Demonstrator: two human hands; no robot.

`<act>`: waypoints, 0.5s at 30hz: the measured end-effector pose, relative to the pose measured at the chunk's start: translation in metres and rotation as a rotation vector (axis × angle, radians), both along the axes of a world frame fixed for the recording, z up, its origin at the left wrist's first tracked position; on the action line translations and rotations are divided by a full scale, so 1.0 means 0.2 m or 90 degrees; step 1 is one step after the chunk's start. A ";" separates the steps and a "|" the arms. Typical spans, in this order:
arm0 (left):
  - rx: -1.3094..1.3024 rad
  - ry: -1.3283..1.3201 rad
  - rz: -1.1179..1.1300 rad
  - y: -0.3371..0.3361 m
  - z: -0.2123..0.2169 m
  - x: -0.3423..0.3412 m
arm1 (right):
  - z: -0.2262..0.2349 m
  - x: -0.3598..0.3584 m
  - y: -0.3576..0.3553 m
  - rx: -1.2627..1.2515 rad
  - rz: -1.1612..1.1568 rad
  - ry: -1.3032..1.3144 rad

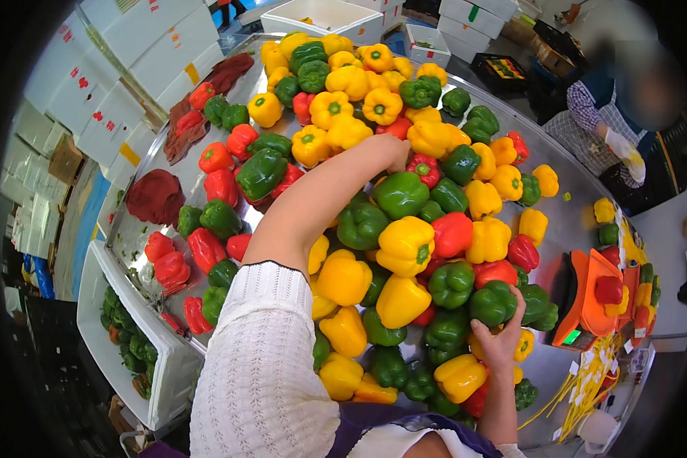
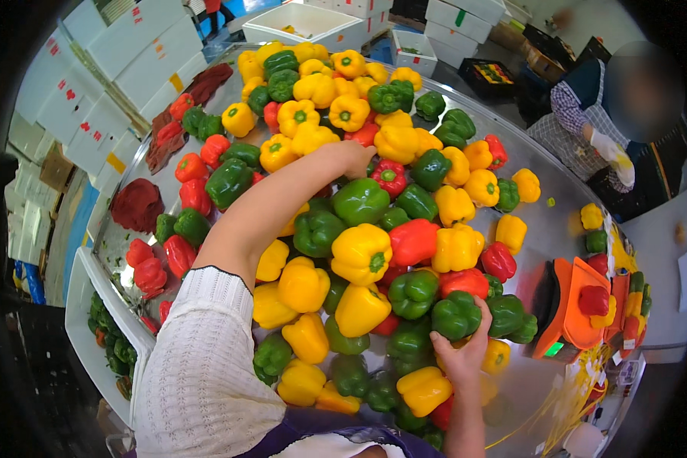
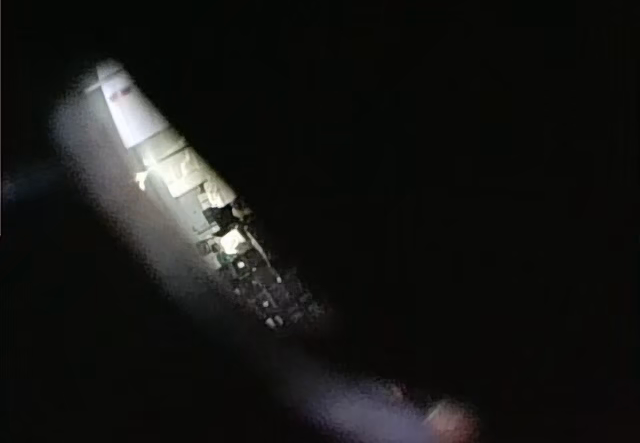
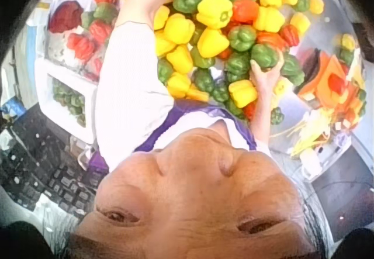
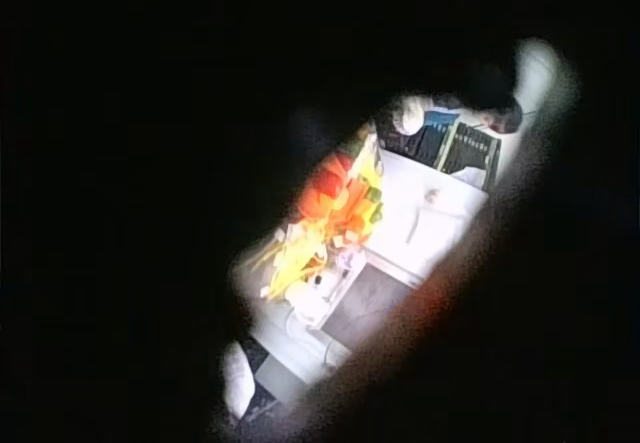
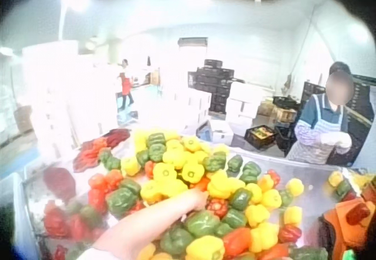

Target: The person sorts bell peppers by color from a large pile on a metal table. They pick individual peppers, place them on a digital scale, and then move them to a nearby area. The process is repeated continuously with red, yellow, green, and orange peppers.

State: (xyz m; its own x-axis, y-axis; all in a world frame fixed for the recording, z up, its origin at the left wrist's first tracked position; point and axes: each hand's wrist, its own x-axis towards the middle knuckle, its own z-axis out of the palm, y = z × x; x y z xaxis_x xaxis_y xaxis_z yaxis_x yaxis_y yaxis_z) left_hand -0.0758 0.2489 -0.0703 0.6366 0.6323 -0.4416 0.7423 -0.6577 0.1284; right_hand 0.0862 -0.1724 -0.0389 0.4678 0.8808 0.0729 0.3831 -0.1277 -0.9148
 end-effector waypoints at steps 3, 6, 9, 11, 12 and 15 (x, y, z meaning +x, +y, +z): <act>0.003 -0.057 0.008 0.01 -0.01 0.01 | 0.01 0.00 0.00 0.004 -0.009 0.018; -0.081 -0.200 0.071 0.07 -0.19 -0.12 | -0.05 0.02 -0.01 0.023 -0.014 0.038; -0.086 -0.302 0.100 0.08 -0.25 -0.21 | -0.05 0.04 -0.01 0.008 0.004 -0.019; -0.173 -0.542 0.204 0.05 -0.13 -0.24 | -0.04 0.04 -0.01 0.012 0.001 -0.039; -0.295 -0.687 0.268 -0.01 -0.01 -0.22 | -0.04 0.04 -0.02 0.008 -0.007 -0.054; -0.595 -0.895 0.313 -0.23 0.48 -0.24 | -0.06 0.07 -0.05 0.029 -0.011 -0.044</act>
